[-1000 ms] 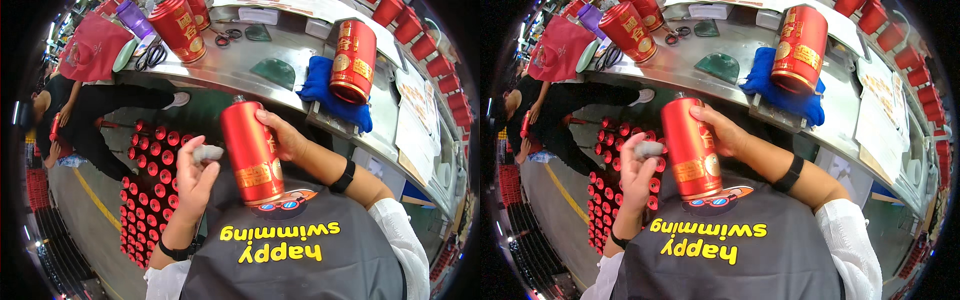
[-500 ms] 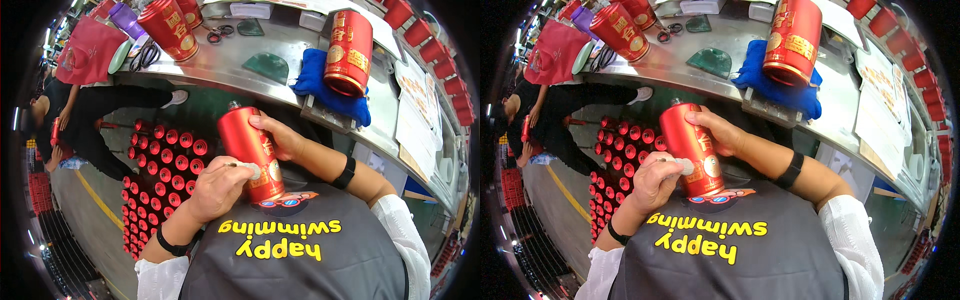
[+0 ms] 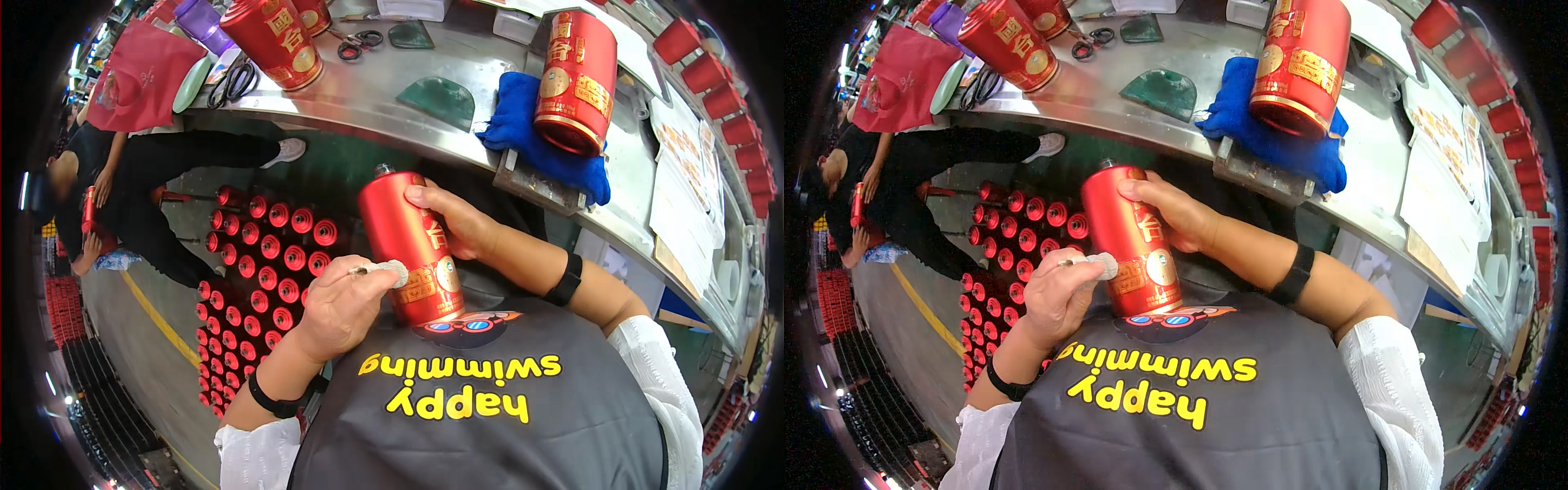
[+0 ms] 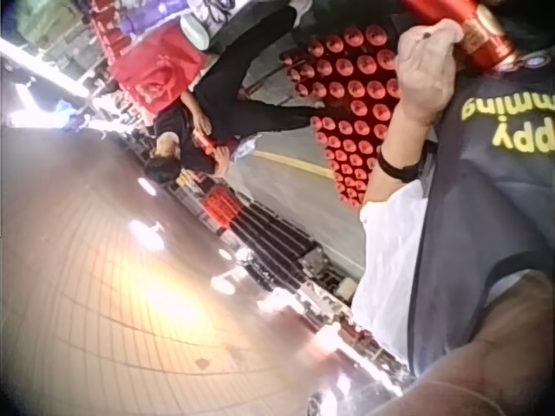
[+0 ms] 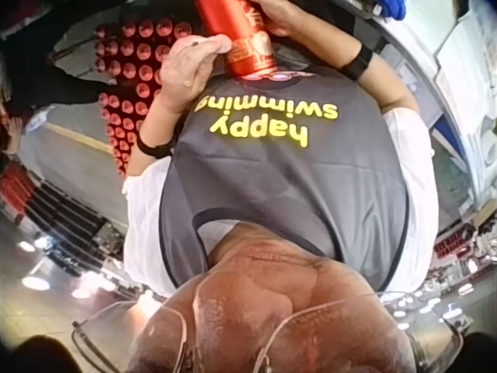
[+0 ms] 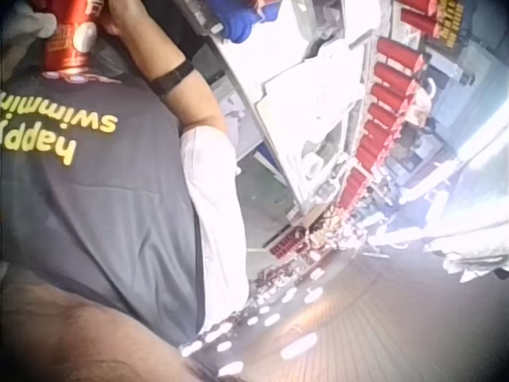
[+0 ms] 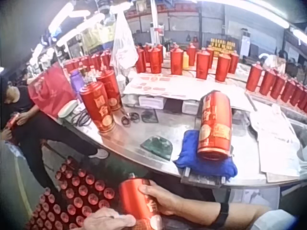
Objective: Applying gold labels and wiping down red metal canisters in a production facility.
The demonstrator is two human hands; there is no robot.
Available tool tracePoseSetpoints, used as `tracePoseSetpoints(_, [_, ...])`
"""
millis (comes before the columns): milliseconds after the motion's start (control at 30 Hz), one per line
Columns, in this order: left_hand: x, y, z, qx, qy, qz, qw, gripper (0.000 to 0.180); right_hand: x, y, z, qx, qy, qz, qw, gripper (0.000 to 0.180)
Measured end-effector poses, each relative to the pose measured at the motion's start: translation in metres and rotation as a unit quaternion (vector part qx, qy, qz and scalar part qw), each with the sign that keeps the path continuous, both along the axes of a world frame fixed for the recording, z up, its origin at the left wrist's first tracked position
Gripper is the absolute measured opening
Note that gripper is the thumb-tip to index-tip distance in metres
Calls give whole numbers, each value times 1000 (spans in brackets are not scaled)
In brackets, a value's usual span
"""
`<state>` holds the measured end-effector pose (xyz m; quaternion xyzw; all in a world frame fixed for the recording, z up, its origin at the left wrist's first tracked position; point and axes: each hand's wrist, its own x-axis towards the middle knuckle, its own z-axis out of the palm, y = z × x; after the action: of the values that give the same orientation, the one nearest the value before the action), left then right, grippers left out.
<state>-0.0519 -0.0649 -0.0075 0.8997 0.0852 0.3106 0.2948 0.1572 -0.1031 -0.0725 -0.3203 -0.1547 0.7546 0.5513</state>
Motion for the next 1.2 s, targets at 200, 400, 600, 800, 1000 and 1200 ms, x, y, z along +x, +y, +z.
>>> tracePoseSetpoints(200, [15, 4, -6, 48, -20, -42, 998, 36, -2, -2, 0, -24, -12, -11, 1000, 63])
tracePoseSetpoints(400, [-1, -1, -10, 54, -14, -24, 998, 35, 0, -2, -5, -11, -10, -10, 1000, 61])
tracePoseSetpoints(600, [13, 0, -15, 55, -38, -49, 997, 35, -3, -1, -7, -39, -21, -22, 999, 58])
tracePoseSetpoints(800, [5, -5, -22, 35, -34, -51, 998, 34, 0, -2, -7, -15, -51, -4, 999, 60])
tracePoseSetpoints(1000, [8, -2, -12, 48, -13, -77, 996, 35, 2, -2, 3, -34, -53, 15, 998, 61])
tracePoseSetpoints(1200, [13, 1, -14, 56, -17, -69, 996, 34, 1, -2, 5, -26, -62, -1, 998, 67])
